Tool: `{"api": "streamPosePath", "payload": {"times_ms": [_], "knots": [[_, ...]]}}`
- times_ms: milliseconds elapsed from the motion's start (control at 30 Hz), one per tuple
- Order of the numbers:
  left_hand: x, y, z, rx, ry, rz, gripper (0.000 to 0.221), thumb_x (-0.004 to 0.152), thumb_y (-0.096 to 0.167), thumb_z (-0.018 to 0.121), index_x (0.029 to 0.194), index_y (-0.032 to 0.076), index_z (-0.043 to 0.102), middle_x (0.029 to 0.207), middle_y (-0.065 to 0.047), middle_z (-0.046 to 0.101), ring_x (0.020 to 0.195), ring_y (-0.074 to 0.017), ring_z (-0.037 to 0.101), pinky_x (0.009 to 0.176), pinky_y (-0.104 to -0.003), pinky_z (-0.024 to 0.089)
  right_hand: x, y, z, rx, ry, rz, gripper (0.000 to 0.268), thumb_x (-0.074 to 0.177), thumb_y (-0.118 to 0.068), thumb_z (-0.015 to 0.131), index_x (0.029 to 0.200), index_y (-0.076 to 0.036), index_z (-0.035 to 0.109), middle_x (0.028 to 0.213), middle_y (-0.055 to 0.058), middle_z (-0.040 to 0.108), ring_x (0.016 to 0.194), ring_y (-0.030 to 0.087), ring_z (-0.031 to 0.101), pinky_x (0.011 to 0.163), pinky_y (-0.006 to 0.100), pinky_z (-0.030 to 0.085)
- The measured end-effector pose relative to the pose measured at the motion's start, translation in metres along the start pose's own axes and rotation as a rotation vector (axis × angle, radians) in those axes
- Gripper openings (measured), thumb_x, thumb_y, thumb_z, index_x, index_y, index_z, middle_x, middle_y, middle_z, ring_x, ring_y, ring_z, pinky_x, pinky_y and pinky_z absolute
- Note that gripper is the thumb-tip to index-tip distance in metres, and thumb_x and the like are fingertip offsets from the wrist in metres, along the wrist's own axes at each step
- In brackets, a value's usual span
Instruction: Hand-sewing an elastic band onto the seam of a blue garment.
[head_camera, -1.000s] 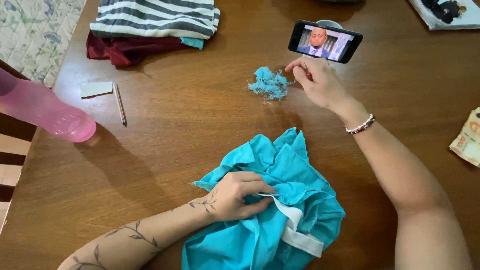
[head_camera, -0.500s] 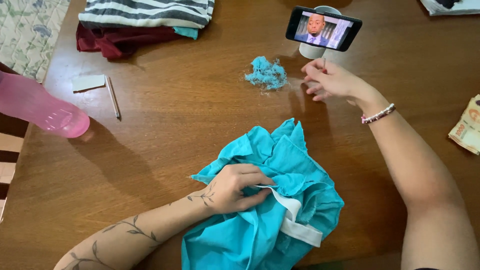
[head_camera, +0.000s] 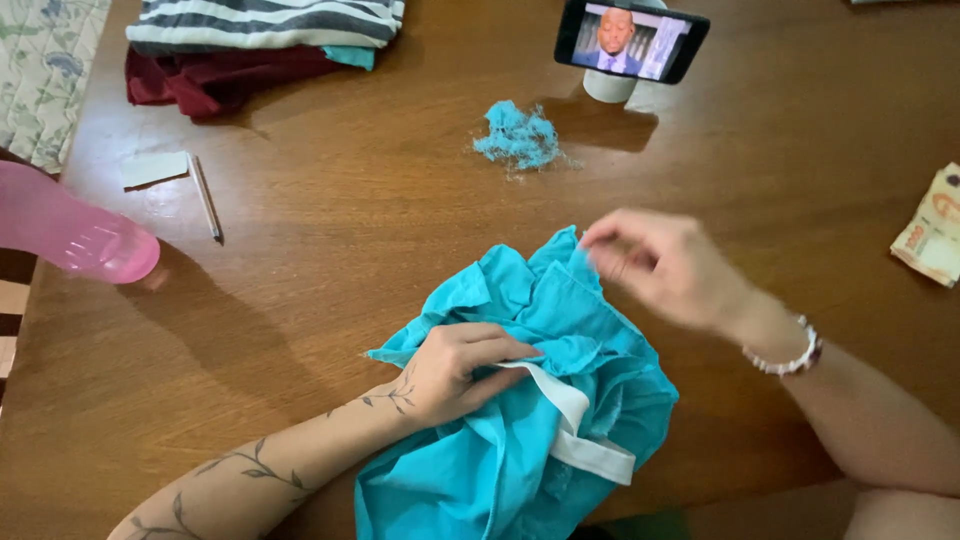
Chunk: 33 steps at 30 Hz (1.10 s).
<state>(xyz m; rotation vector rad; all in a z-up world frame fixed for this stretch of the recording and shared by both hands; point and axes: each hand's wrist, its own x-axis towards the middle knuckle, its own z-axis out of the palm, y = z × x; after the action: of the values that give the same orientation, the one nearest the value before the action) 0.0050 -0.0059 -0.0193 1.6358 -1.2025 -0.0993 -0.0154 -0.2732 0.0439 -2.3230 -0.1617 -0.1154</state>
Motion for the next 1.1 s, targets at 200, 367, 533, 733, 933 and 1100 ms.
{"api": "streamPosePath", "payload": {"times_ms": [200,367,533,733,933,1100], "knots": [[-0.005,0.001,0.004,0.06,0.054,-0.139,0.007,0.093,0.017,0.072,0.098,0.012,0.073,0.086,-0.009,0.072,0.075,-0.0303,0.072,0.062,-0.037,0.058,-0.052,-0.038,0.043,-0.125,-0.121,-0.215,0.079,0.058,-0.071,0.086,0.119,-0.026,0.068,0.105,-0.007,0.073,0.085,0.016,0.075,0.067,0.03,0.062],[0.006,0.021,-0.016,0.367,0.108,0.123,0.009,0.089,0.011,0.074,0.098,0.01,0.072,0.091,-0.007,0.071,0.075,-0.0277,0.068,0.064,-0.038,0.057,-0.061,-0.017,0.051,-0.484,0.102,-0.45,0.027,0.081,-0.014,0.072,0.107,-0.02,0.069,0.095,-0.004,0.07,0.078,0.021,0.071,0.064,0.036,0.059],[0.003,0.029,-0.028,0.64,0.114,0.233,0.004,0.093,0.014,0.07,0.097,0.015,0.071,0.087,0.0,0.067,0.066,-0.0171,0.063,0.06,-0.027,0.054,-0.063,-0.014,0.033,-0.399,0.172,-0.493,0.018,0.091,-0.012,0.068,0.106,-0.02,0.074,0.096,-0.005,0.074,0.081,0.02,0.073,0.07,0.035,0.06],[0.007,0.037,-0.044,0.647,0.055,0.277,0.009,0.097,0.012,0.062,0.092,0.012,0.07,0.071,-0.001,0.053,0.056,-0.0175,0.057,0.055,-0.025,0.052,-0.053,-0.012,0.016,-0.428,0.242,-0.731,0.02,0.099,-0.02,0.059,0.106,-0.016,0.077,0.105,-0.003,0.076,0.072,0.014,0.07,0.067,0.028,0.056],[0.004,0.033,-0.051,0.677,0.027,0.176,0.02,0.105,0.017,0.057,0.086,0.008,0.056,0.069,-0.006,0.045,0.056,-0.0266,0.047,0.049,-0.039,0.036,-0.06,0.001,-0.011,-0.533,0.329,-0.71,0.029,0.104,-0.006,0.054,0.11,-0.007,0.082,0.1,0.009,0.079,0.071,0.026,0.066,0.059,0.042,0.048],[0.007,0.026,-0.044,0.598,0.02,0.114,0.028,0.103,0.016,0.063,0.078,0.009,0.05,0.068,-0.005,0.048,0.053,-0.0249,0.045,0.048,-0.036,0.038,-0.062,0.005,-0.024,-0.317,0.365,-0.486,0.024,0.098,0.02,0.061,0.101,0.007,0.081,0.085,0.018,0.074,0.068,0.026,0.064,0.057,0.034,0.04]]}}
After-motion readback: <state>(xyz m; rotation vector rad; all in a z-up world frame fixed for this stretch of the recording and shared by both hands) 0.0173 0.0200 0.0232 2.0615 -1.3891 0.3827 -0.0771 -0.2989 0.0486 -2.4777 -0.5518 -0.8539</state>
